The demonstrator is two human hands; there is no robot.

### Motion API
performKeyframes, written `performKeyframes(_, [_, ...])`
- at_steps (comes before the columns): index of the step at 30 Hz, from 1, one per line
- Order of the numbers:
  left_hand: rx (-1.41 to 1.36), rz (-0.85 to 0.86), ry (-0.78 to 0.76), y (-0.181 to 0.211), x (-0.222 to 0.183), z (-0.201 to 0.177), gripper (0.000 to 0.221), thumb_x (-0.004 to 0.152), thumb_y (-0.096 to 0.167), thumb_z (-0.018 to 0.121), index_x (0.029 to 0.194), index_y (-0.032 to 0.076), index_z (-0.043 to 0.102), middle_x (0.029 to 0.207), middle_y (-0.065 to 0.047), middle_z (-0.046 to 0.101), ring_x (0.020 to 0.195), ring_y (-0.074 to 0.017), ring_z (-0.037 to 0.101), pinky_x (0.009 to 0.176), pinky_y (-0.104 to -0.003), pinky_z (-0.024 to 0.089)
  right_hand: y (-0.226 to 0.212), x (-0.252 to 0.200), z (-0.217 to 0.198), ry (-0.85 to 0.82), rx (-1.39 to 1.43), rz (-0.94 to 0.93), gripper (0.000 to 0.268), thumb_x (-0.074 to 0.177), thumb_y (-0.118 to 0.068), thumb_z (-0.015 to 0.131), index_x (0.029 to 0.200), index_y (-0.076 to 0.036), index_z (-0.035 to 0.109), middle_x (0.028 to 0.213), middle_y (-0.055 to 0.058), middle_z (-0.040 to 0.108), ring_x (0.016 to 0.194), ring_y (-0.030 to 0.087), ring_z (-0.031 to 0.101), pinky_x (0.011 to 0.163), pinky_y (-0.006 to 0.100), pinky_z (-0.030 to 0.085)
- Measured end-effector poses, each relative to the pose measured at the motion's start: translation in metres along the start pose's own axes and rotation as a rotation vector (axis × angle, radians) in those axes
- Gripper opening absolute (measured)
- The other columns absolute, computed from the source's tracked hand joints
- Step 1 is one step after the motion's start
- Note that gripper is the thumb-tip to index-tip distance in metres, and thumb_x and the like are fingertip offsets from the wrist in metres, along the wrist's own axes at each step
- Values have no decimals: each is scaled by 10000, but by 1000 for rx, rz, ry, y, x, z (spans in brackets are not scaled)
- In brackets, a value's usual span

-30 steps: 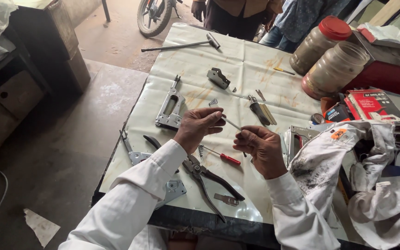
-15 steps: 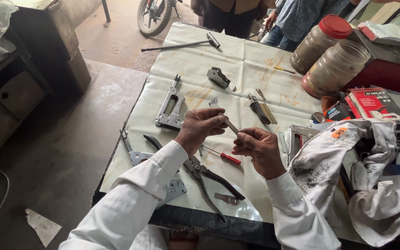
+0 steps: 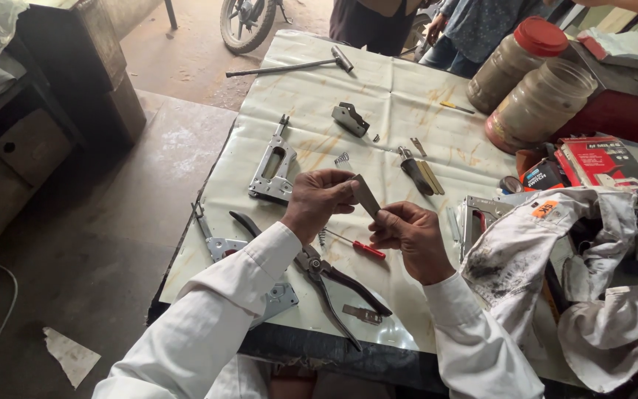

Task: The recorder is disassembling and reassembling components of a heavy-duty manual staple gun at a workbench.

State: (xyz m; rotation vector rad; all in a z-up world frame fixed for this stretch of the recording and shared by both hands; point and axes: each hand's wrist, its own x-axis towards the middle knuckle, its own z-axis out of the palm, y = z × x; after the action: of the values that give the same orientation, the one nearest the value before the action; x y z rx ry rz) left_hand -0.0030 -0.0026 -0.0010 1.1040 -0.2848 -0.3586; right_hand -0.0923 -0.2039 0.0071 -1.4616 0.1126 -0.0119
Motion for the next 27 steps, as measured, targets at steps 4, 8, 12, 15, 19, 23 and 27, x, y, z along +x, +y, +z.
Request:
performKeyframes(4, [-28,7,-11,-3,2,-2,290,934,161,741,1147,-34,719,938,-85,767,792,-130,740,706,-286,645,-1,-1,3,4,37,3,213,974,-155,662,1057,41,655,874,161,746,696,203,740,641,366,651])
performKeyframes(8, [-32,16,9,-5,4,-3,281,939,140,721,1154,-42,710,937,-92,763,792,-138,744,702,-283,646,-1,0,3,12,81,14,215,994,-173,622,1084,21,628,909,166,751,718,216,752,636,379,654])
performKeyframes(12, [-10,20,70,-4,4,-4,276,935,114,709,1148,-61,699,927,-113,762,787,-159,753,697,-293,648,3,2,1,47,127,12,195,1009,-173,599,1084,6,615,931,169,756,738,233,756,634,396,652])
performKeyframes(15, [0,26,101,-3,5,-5,276,936,113,699,1149,-63,698,924,-118,759,784,-164,755,693,-296,653,8,7,-8,63,206,13,167,1008,-156,609,1079,-4,609,920,153,743,761,252,762,638,411,650])
performKeyframes(19, [20,12,116,-2,5,-6,278,933,113,697,1151,-59,700,925,-120,760,779,-165,755,687,-294,657,11,8,-9,64,263,28,153,1002,-141,623,1080,-10,613,900,134,729,781,265,767,641,423,652])
performKeyframes(23, [30,-10,140,-4,6,-6,278,923,113,702,1142,-58,702,918,-122,762,763,-164,753,669,-295,653,10,6,-6,46,282,20,150,997,-127,626,1078,-1,617,914,135,734,818,279,773,653,426,652])
performKeyframes(27, [52,-21,165,-5,7,-7,278,908,109,708,1130,-58,703,908,-120,765,748,-162,749,654,-296,646,6,1,1,46,241,-16,155,992,-121,626,1075,10,612,929,152,739,849,291,778,673,425,660])
